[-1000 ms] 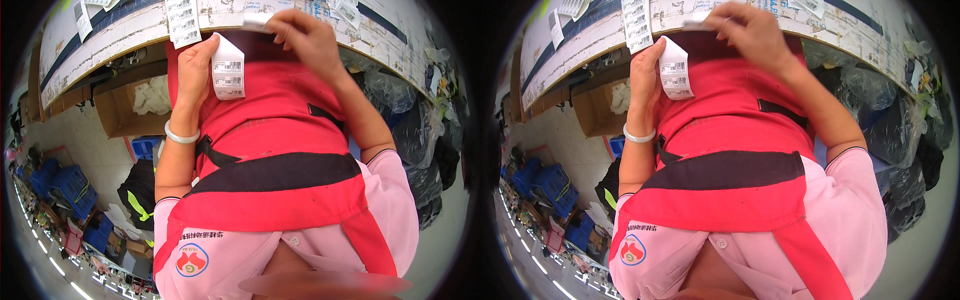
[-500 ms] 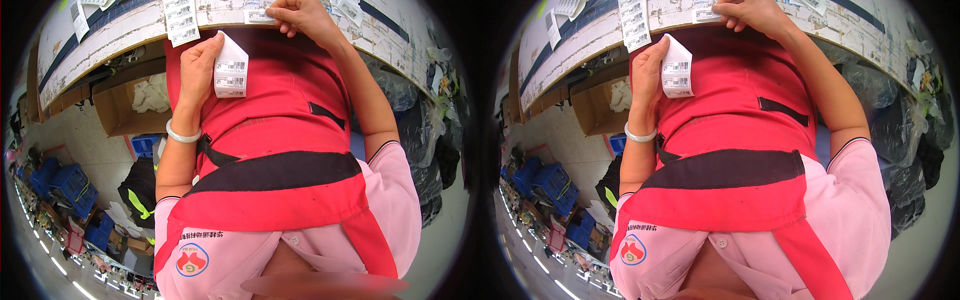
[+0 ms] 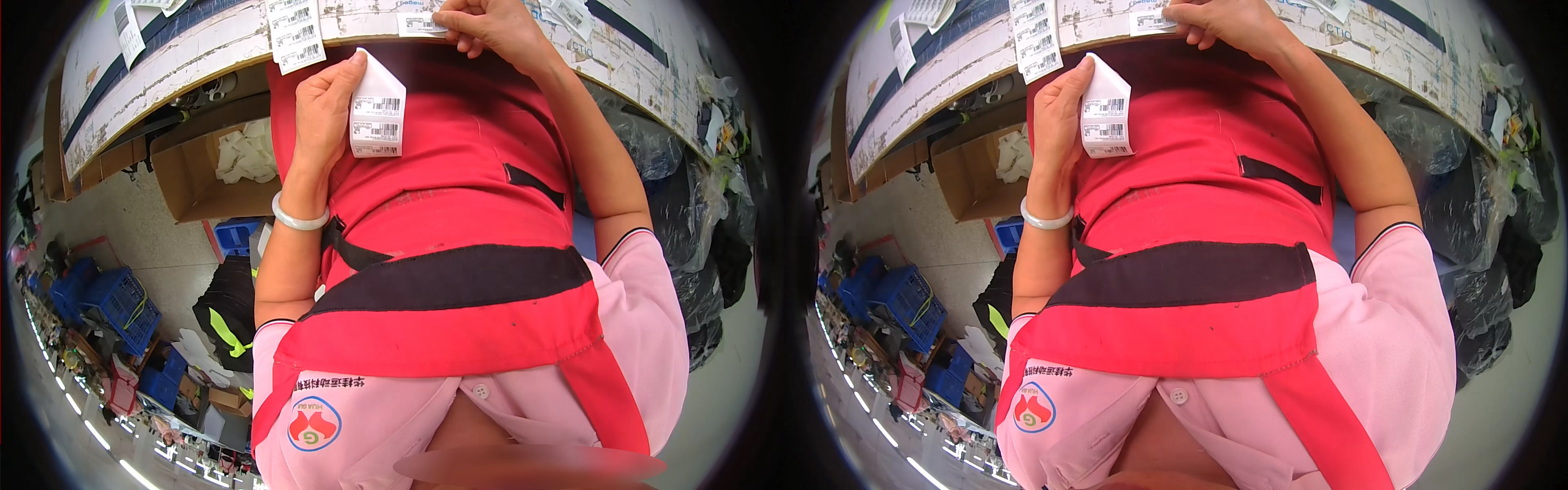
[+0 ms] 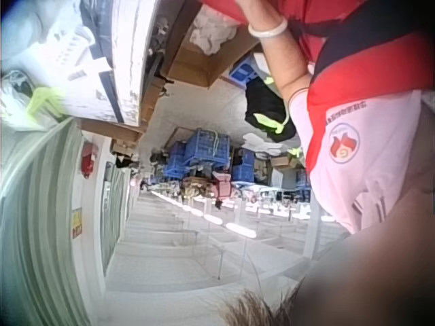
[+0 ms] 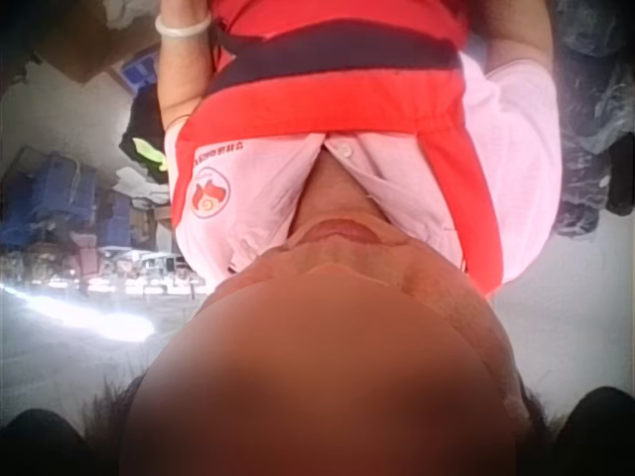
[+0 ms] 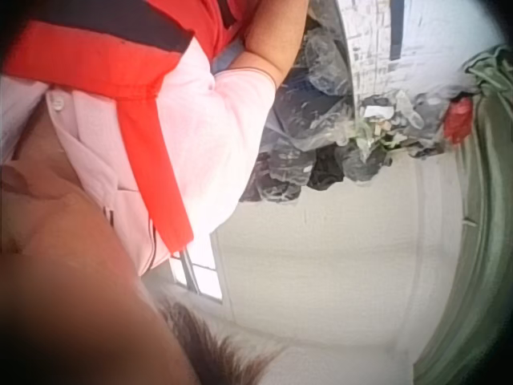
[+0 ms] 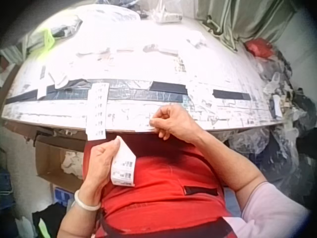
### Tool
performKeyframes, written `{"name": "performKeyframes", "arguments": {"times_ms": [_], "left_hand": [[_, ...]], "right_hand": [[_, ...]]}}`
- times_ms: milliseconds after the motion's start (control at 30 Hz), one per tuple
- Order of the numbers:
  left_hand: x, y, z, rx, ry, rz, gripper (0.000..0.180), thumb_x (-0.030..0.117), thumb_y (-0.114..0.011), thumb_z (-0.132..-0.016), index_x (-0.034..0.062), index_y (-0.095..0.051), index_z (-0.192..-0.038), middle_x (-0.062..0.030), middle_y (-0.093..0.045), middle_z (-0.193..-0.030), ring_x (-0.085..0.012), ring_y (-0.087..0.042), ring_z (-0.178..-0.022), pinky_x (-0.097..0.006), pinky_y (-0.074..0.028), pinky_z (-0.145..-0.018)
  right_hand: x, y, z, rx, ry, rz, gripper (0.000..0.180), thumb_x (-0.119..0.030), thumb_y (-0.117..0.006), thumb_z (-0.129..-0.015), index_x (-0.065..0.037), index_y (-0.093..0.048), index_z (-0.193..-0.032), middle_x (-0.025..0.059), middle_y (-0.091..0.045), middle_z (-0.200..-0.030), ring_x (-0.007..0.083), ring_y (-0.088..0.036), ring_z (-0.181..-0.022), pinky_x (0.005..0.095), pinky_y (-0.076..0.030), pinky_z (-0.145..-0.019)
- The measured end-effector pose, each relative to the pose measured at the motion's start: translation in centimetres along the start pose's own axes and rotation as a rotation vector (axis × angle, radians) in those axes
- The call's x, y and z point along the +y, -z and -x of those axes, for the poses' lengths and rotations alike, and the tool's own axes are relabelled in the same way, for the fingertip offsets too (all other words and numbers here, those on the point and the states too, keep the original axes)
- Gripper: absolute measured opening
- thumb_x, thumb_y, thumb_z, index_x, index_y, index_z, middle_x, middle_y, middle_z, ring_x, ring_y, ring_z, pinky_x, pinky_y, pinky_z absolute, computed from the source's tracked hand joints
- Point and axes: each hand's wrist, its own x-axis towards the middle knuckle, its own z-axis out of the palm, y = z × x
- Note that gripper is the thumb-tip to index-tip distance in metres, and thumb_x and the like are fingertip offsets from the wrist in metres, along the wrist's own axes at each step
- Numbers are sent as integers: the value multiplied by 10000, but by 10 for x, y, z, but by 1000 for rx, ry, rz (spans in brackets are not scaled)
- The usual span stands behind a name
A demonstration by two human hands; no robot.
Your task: Inspecting and peeling small adhesive labels from a larger sheet at a factory workbench.
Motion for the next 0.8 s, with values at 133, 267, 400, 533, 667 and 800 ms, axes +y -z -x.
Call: {"name": "performKeyframes", "arguments": {"times_ms": [133, 267, 400, 533, 667, 800], "left_hand": [[0, -1, -1, 2, 1, -7, 272, 221, -615, -967, -29, -712, -918, -40, -688, -790, -60, -602, -641, -199, -470, -560], [1, -3, 0, 2, 19, -16, 272, 222, -620, -964, -30, -708, -910, -38, -685, -786, -60, -601, -640, -201, -470, -559], [1, -6, 0, 3, 30, -6, 264, 214, -621, -962, -30, -706, -908, -30, -676, -776, -58, -588, -627, -202, -457, -555], [0, -6, 3, 53, 9, -17, 257, 207, -616, -964, -27, -706, -908, -20, -671, -773, -55, -578, -621, -202, -450, -566], [7, -3, 8, 13, 22, -7, 276, 224, -591, -979, -22, -702, -918, -28, -675, -769, -62, -594, -627, -206, -459, -570], [11, -12, 5, -31, 12, -46, 320, 256, -565, -988, -41, -685, -983, -74, -694, -809, -104, -637, -641, -222, -495, -576]], "right_hand": [[-2, -2, 0, 6, -4, 38, 173, -138, -656, -895, 35, -652, -889, 64, -651, -696, 102, -594, -537, 220, -488, -465], [-6, -6, 5, 48, 78, 146, 182, -146, -638, -909, 32, -648, -876, 60, -647, -689, 101, -595, -540, 220, -487, -466], [-3, -3, 13, 53, 70, 63, 181, -152, -613, -932, 24, -638, -899, 44, -631, -699, 95, -591, -553, 218, -491, -490], [2, 19, 31, 55, 106, -137, 161, -152, -610, -939, 6, -634, -922, 30, -621, -716, 88, -584, -564, 211, -490, -507], [28, 92, 40, 463, 196, -44, 131, -138, -621, -928, -13, -638, -895, 20, -613, -685, 69, -570, -554, 203, -482, -496], [78, 149, 39, 693, 98, 363, 167, -168, -708, -843, -20, -633, -863, 23, -595, -623, 103, -566, -534, 275, -473, -489]]}}
